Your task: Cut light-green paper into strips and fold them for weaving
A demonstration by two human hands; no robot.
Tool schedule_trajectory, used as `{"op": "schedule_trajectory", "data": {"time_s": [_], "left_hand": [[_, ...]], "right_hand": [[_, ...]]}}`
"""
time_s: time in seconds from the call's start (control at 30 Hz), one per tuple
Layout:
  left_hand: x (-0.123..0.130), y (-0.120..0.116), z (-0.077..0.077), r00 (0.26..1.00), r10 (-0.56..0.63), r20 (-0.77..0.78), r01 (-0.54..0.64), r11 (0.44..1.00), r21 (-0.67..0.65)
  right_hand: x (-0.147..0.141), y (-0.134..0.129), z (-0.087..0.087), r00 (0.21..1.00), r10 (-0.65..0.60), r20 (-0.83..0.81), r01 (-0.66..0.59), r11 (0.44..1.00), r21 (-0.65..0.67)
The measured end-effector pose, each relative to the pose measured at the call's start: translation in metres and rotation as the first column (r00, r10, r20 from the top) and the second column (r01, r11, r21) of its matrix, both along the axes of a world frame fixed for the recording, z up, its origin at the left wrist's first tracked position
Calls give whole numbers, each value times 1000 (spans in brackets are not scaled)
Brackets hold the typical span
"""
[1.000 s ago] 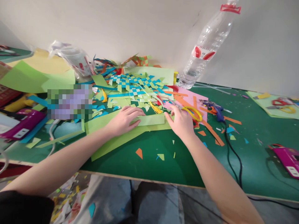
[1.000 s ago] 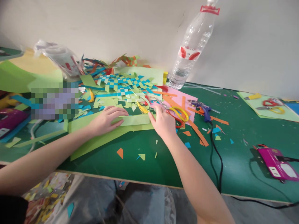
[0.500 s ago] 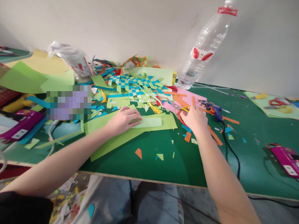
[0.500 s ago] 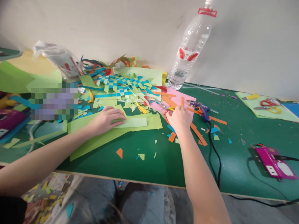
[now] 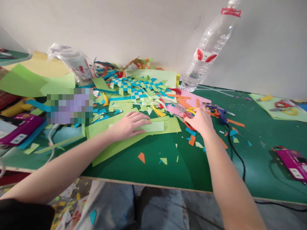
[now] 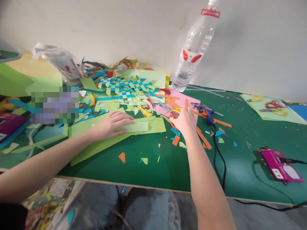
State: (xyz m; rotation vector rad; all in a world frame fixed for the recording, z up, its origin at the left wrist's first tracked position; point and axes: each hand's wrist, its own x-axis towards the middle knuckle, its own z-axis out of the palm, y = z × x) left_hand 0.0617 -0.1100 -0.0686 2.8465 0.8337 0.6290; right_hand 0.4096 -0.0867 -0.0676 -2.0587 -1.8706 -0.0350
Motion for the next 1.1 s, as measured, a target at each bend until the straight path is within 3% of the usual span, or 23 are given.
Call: {"op": "schedule_trajectory", "data": {"time_s": [0.1, 0.4, 0.63, 0.73, 0.83, 0.97, 1.1], "left_hand": [[0, 1, -1, 998, -60, 0, 60, 998, -27], [-6, 6, -4, 999, -15, -39, 13, 999, -44], [-12, 9, -2, 987, 114, -116, -117, 993, -27], [-14, 11, -2, 984, 133, -116, -138, 990, -31], [-15, 12, -2, 984, 141, -107, -145, 989, -33], [-12, 11, -3, 983, 146, -116, -150, 988, -27], [-8, 10, -4, 982, 150, -113, -154, 988, -29]], "right_hand": [[-4, -2, 8, 994, -85, -73, 85, 996, 0], [0, 0, 12, 970, 5, -243, 34, 987, 156], [-3, -2, 11, 941, 275, -198, -235, 950, 205], [-5, -6, 16, 881, 435, -185, -419, 900, 120], [-5, -12, 23, 830, 518, -206, -538, 841, -54], [-2, -18, 29, 833, 476, -281, -541, 807, -237], [7, -18, 29, 825, 458, -332, -555, 767, -322]]}}
